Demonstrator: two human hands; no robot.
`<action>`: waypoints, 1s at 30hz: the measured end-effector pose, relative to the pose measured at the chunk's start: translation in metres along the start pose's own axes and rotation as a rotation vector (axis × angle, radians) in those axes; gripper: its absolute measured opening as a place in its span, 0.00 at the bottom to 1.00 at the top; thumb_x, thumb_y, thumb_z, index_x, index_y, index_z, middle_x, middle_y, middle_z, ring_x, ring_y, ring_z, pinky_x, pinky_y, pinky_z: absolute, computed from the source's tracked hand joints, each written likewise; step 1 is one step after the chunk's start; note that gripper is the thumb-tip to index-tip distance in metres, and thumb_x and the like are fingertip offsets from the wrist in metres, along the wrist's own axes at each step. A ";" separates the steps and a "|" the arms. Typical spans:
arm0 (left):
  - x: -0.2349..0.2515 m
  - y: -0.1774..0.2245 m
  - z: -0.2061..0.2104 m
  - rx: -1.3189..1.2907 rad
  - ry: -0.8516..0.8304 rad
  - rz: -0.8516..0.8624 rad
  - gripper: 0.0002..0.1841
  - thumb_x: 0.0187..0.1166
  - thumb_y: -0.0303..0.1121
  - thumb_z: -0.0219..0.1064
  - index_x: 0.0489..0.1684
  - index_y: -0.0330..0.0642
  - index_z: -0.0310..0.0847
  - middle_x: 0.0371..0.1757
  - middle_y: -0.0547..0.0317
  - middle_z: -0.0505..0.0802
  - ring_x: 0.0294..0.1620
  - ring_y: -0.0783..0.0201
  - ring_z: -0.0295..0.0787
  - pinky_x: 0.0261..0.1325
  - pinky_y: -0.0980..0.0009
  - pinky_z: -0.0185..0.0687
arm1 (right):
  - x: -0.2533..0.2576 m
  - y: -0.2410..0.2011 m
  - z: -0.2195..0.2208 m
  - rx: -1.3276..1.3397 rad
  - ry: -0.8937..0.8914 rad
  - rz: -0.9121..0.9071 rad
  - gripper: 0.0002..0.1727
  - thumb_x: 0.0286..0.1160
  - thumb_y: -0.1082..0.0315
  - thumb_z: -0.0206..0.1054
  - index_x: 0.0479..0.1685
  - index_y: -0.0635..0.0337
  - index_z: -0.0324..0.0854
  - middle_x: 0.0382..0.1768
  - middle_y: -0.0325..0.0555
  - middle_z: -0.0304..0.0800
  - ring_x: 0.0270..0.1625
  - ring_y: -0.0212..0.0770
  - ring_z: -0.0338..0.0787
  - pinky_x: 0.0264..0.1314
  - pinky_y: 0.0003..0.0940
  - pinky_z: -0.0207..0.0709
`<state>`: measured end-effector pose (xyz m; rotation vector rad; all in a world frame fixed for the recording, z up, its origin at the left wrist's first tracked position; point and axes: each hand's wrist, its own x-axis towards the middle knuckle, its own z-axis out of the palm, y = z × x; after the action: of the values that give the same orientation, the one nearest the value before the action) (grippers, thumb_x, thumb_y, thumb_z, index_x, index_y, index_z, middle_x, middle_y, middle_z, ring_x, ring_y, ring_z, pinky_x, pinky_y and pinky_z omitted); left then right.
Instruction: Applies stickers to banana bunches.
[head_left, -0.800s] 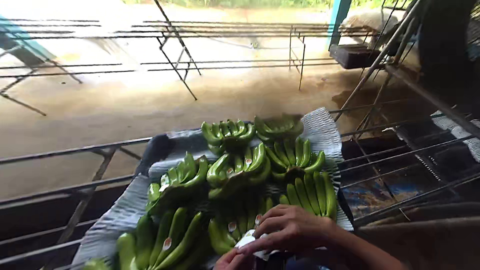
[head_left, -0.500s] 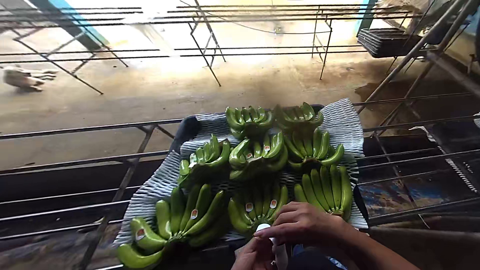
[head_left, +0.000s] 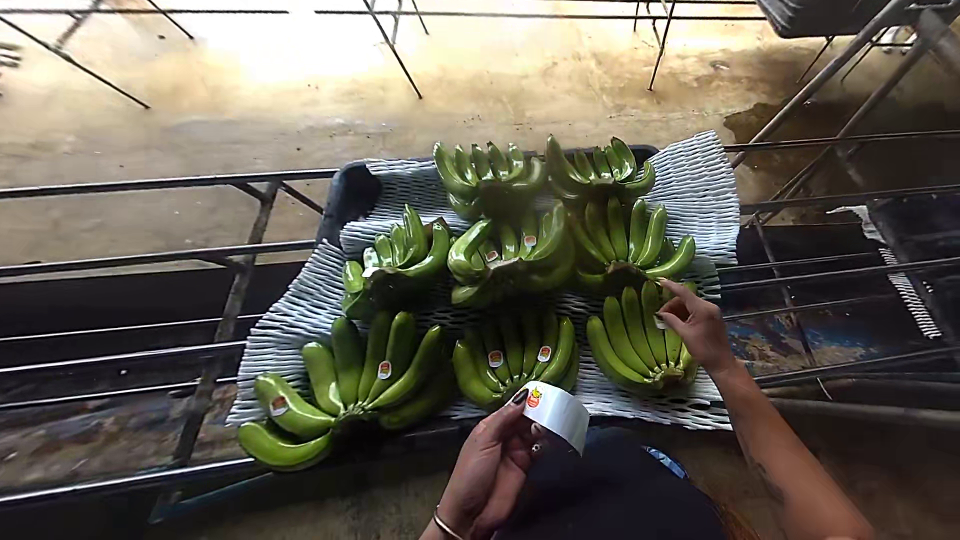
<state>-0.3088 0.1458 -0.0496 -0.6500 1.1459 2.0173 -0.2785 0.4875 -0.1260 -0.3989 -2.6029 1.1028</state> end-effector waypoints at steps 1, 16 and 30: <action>0.000 0.001 0.002 -0.002 -0.004 -0.004 0.18 0.92 0.33 0.46 0.48 0.34 0.84 0.34 0.48 0.93 0.30 0.64 0.92 0.34 0.71 0.89 | -0.002 0.019 0.003 -0.103 0.015 0.035 0.29 0.74 0.73 0.69 0.79 0.53 0.79 0.36 0.45 0.94 0.37 0.40 0.92 0.48 0.42 0.88; 0.001 0.005 0.004 0.001 -0.045 -0.003 0.18 0.93 0.32 0.45 0.48 0.35 0.83 0.33 0.49 0.92 0.29 0.65 0.91 0.34 0.73 0.89 | -0.009 0.009 0.025 0.054 -0.001 0.132 0.11 0.80 0.65 0.67 0.48 0.59 0.94 0.44 0.49 0.92 0.47 0.38 0.92 0.56 0.36 0.86; -0.007 0.007 -0.001 0.000 -0.079 0.064 0.19 0.93 0.32 0.44 0.48 0.34 0.83 0.35 0.48 0.93 0.30 0.65 0.91 0.34 0.73 0.89 | -0.004 -0.007 0.058 0.191 -0.242 0.390 0.10 0.79 0.63 0.70 0.48 0.52 0.96 0.47 0.47 0.89 0.47 0.35 0.87 0.55 0.32 0.81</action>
<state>-0.3098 0.1401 -0.0414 -0.5348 1.1321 2.0779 -0.2971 0.4439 -0.1602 -0.7975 -2.6554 1.6018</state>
